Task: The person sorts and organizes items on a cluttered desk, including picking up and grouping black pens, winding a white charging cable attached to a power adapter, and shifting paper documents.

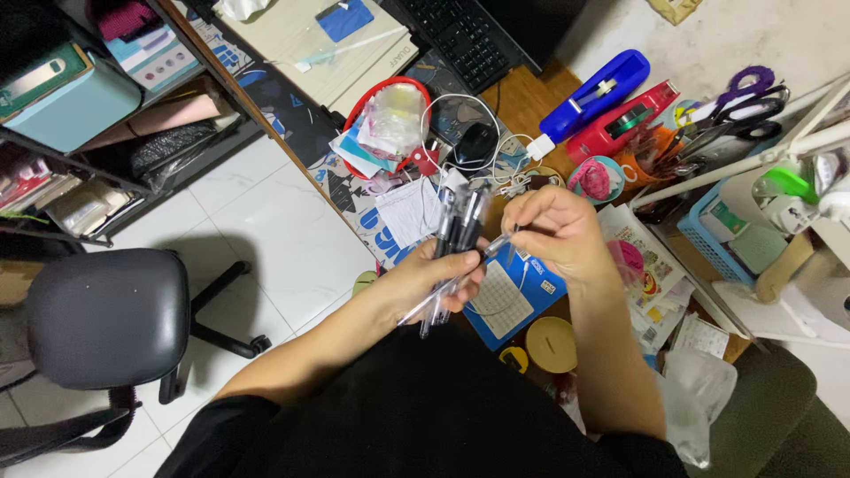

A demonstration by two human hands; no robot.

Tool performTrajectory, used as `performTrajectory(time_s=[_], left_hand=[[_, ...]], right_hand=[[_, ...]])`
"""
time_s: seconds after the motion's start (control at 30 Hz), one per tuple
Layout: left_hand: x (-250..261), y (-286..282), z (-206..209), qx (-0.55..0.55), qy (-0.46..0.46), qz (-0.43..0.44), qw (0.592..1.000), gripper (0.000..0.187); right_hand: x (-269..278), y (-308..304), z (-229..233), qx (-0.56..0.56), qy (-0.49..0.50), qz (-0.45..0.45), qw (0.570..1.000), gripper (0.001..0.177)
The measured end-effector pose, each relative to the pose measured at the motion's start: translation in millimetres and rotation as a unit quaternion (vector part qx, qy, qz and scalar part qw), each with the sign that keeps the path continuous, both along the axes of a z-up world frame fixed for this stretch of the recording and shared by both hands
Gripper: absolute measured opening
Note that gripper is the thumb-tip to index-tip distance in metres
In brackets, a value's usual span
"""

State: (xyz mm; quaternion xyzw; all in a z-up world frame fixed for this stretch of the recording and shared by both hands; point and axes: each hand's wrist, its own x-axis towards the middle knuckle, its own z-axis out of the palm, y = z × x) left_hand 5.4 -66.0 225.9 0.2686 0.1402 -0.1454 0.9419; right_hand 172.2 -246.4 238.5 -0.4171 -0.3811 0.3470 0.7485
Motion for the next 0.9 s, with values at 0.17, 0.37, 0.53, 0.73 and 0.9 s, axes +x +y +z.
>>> performTrajectory(time_s=[0.17, 0.37, 0.53, 0.73, 0.9], left_hand=[[2, -5, -3, 0.106, -0.049, 0.058, 0.992, 0.038], [4, -8, -11, 0.209, -0.077, 0.1, 0.97, 0.043], [4, -11, -8, 0.257, -0.116, 0.096, 0.955, 0.041], [1, -10, -3, 0.307, -0.143, 0.1, 0.935, 0.038], [1, -8, 3, 0.34, -0.127, 0.098, 0.927, 0.041]], right_hand=[[-7, -1, 3, -0.03, -0.021, -0.089, 0.995, 0.029], [-33, 2, 2, 0.01, 0.08, -0.153, 0.985, 0.03], [-36, -1, -5, -0.004, 0.088, -0.172, 0.981, 0.03], [-33, -3, -12, -0.015, 0.051, -0.175, 0.983, 0.028], [-38, 2, -13, -0.021, 0.033, -0.214, 0.976, 0.027]])
